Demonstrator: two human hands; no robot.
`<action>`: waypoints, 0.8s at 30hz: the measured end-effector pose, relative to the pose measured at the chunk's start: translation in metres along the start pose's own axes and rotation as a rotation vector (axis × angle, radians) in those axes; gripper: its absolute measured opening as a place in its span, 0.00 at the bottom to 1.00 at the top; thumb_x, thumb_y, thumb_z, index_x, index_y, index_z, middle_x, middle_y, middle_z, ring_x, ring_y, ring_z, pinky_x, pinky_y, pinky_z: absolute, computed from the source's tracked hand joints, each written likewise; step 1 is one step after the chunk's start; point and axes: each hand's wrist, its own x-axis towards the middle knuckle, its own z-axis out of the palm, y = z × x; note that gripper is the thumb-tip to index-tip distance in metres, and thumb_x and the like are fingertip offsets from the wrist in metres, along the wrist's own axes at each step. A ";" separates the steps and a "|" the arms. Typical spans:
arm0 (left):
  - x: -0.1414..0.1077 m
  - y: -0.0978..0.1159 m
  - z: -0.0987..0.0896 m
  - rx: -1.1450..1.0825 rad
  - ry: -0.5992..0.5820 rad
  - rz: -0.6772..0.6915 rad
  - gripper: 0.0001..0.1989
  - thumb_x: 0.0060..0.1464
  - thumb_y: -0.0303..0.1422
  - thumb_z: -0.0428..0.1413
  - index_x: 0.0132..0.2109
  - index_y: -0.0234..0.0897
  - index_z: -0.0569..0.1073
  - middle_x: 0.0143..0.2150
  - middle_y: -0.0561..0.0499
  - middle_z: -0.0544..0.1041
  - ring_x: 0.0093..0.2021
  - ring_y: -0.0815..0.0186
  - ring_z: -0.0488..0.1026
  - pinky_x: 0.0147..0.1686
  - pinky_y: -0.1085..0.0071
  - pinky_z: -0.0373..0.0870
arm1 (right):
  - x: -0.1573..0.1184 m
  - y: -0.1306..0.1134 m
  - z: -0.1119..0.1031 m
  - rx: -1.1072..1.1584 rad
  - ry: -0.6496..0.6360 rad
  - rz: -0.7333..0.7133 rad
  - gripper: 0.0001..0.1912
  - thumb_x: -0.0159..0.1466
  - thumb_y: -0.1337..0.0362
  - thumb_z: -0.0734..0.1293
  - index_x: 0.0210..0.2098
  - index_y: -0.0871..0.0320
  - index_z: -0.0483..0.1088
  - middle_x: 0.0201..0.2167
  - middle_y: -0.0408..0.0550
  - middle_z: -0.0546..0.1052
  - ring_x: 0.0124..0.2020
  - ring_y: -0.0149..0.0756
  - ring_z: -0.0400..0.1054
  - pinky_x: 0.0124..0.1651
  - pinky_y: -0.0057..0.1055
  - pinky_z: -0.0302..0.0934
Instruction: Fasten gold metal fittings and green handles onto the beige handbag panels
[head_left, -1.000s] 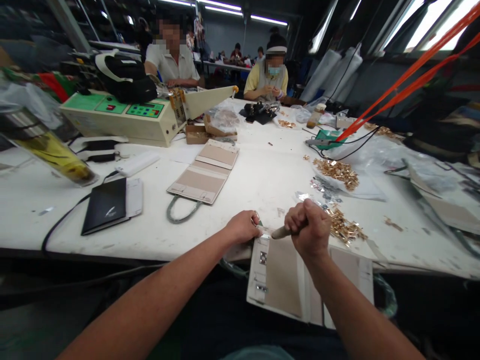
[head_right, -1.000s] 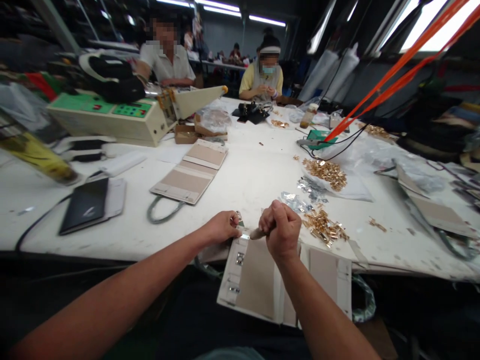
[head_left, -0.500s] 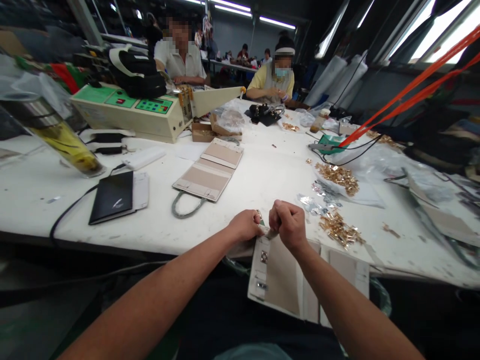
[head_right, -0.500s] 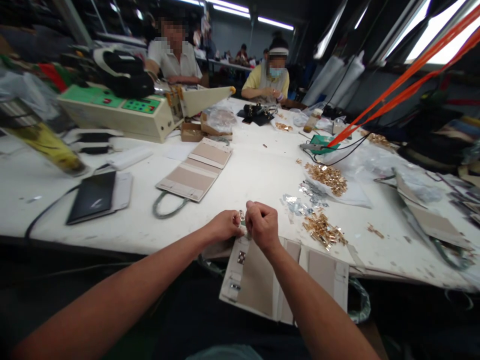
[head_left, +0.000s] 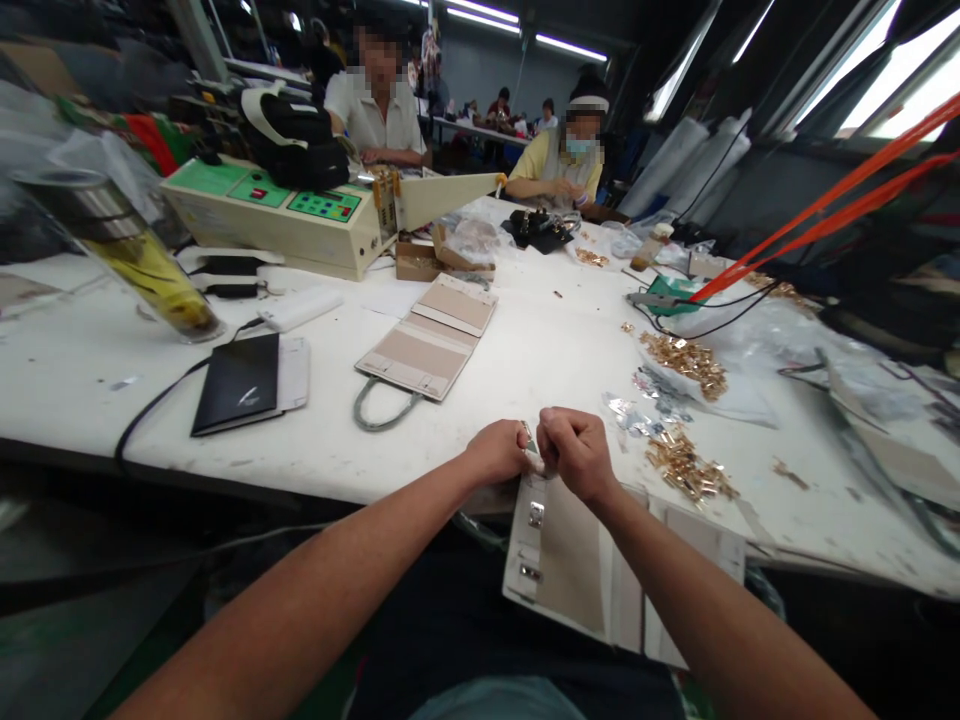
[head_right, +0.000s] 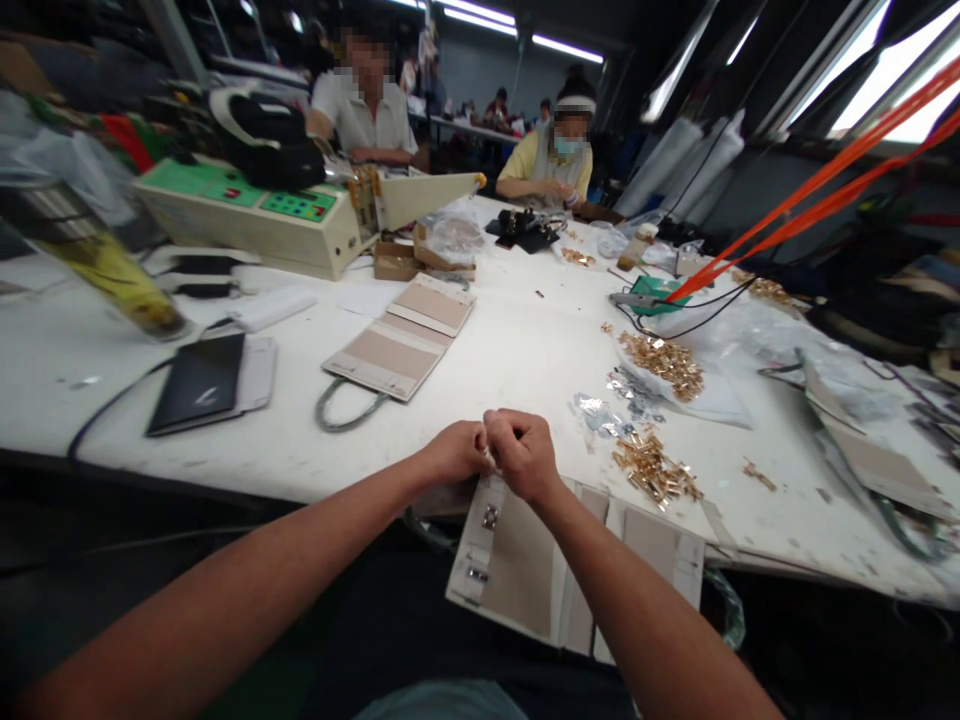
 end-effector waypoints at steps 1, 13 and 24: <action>-0.001 0.001 -0.001 0.011 -0.001 0.000 0.12 0.35 0.23 0.67 0.26 0.37 0.71 0.25 0.56 0.70 0.29 0.66 0.65 0.31 0.69 0.57 | -0.002 0.000 -0.003 0.014 0.031 -0.006 0.31 0.71 0.47 0.63 0.16 0.55 0.60 0.13 0.42 0.63 0.17 0.30 0.57 0.25 0.30 0.54; -0.027 0.031 -0.018 -0.070 -0.086 0.005 0.12 0.41 0.25 0.59 0.30 0.39 0.62 0.23 0.61 0.63 0.25 0.71 0.60 0.26 0.73 0.55 | -0.027 0.005 -0.038 -0.542 0.063 0.162 0.14 0.63 0.51 0.71 0.37 0.57 0.77 0.33 0.49 0.79 0.35 0.40 0.73 0.42 0.35 0.64; 0.016 -0.005 -0.080 0.318 0.353 0.344 0.34 0.50 0.57 0.55 0.56 0.39 0.72 0.61 0.39 0.75 0.64 0.43 0.69 0.68 0.48 0.59 | -0.138 -0.089 -0.234 -0.556 0.086 0.488 0.17 0.68 0.52 0.67 0.39 0.57 0.83 0.38 0.49 0.83 0.40 0.42 0.76 0.41 0.31 0.67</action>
